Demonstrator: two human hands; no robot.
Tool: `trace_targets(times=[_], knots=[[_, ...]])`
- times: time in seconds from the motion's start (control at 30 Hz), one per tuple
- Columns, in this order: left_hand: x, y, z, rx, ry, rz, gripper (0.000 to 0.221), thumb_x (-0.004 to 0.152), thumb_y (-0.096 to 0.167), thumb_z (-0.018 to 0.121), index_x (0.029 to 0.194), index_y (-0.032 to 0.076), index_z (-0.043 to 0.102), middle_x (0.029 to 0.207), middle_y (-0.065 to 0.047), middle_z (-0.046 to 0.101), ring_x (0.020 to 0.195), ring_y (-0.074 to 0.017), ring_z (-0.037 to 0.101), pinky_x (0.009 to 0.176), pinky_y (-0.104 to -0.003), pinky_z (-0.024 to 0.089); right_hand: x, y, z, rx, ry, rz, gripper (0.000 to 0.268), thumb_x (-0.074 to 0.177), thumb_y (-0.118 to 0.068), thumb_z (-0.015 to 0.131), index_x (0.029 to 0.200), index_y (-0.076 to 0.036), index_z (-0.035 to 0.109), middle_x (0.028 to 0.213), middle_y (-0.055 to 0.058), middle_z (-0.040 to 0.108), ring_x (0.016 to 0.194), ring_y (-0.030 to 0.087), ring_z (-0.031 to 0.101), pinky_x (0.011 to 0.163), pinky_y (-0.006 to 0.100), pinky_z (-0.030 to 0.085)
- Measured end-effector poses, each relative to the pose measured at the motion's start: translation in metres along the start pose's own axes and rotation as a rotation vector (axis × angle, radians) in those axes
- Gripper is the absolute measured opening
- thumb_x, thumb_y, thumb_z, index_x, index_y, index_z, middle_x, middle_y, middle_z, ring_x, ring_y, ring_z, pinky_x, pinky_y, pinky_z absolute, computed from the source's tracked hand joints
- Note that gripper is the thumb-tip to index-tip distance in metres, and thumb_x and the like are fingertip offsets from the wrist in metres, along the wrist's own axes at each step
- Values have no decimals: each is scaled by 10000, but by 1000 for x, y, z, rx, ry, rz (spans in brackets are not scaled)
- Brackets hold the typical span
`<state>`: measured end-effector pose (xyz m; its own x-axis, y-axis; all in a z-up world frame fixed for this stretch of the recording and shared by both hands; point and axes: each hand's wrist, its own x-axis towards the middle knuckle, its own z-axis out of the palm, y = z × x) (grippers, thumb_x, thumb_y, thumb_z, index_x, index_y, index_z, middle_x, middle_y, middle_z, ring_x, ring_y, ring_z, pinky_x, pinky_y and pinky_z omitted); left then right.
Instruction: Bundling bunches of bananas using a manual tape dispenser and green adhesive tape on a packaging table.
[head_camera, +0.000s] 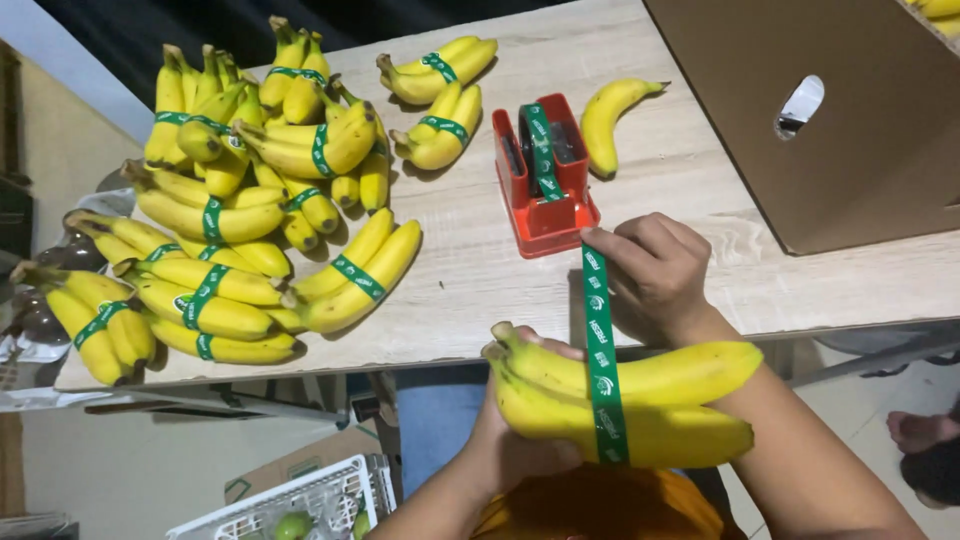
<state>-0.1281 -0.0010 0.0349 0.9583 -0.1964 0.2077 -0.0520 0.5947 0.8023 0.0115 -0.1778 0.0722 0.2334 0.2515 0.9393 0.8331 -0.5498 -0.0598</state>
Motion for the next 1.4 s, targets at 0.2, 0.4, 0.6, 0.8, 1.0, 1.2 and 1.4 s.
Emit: trace_targets(times=[0.2, 0.4, 0.6, 0.8, 1.0, 1.2, 1.4], knots=[[2, 18, 14, 184, -84, 216, 922, 748, 559, 930, 1309, 147, 325, 1277, -98, 593, 1190, -179, 587, 1068, -378, 452, -20, -4, -13, -33, -92, 21, 144, 1007, -170, 694, 1018, -51, 774, 762, 91, 615, 657, 231, 579, 557, 348, 428], [2, 38, 11, -173, 56, 100, 911, 765, 409, 1003, 1339, 106, 364, 1273, -157, 625, 1207, -268, 607, 1108, -475, 458, -88, -2, -30, -102, -698, 332, 121, 938, -383, 660, 998, -317, 742, 922, -108, 635, 887, 146, 554, 548, 296, 428], [17, 40, -15, -478, 213, 69, 591, 841, 339, 873, 1304, 160, 553, 1244, -138, 654, 1224, -263, 605, 1130, -481, 442, -28, -50, -68, 402, -931, 621, 207, 895, -383, 716, 872, -201, 812, 771, -51, 742, 776, 141, 701, 673, 320, 500], [31, 41, -9, -465, 362, -3, 551, 774, 385, 861, 1188, 136, 597, 1275, -163, 666, 1214, -333, 634, 1041, -496, 527, -16, -74, -72, 886, -895, 1139, 247, 875, -133, 857, 658, -58, 768, 597, -31, 600, 586, 68, 497, 555, 254, 375], [35, 14, -13, -352, 428, 68, 616, 841, 304, 779, 1345, 87, 499, 1192, -160, 659, 1106, -302, 656, 946, -483, 571, -9, -90, -52, 1038, -636, 1216, 391, 919, -58, 787, 595, -93, 572, 603, -44, 475, 596, 63, 411, 577, 250, 318], [29, -3, -19, -186, 489, 96, 557, 801, 237, 805, 1250, 26, 552, 1155, -156, 643, 1084, -263, 635, 999, -421, 524, -22, -95, -39, 1032, -403, 1340, 257, 918, -65, 766, 686, -59, 655, 644, -40, 539, 613, 59, 421, 573, 235, 311], [25, 8, -16, 240, 410, 250, 771, 770, 342, 842, 1360, 56, 436, 1317, -144, 576, 1244, -249, 584, 1107, -401, 479, -37, -91, -37, 1060, -307, 1488, 158, 900, -71, 775, 759, -24, 721, 555, -46, 455, 504, 68, 327, 469, 231, 223]])
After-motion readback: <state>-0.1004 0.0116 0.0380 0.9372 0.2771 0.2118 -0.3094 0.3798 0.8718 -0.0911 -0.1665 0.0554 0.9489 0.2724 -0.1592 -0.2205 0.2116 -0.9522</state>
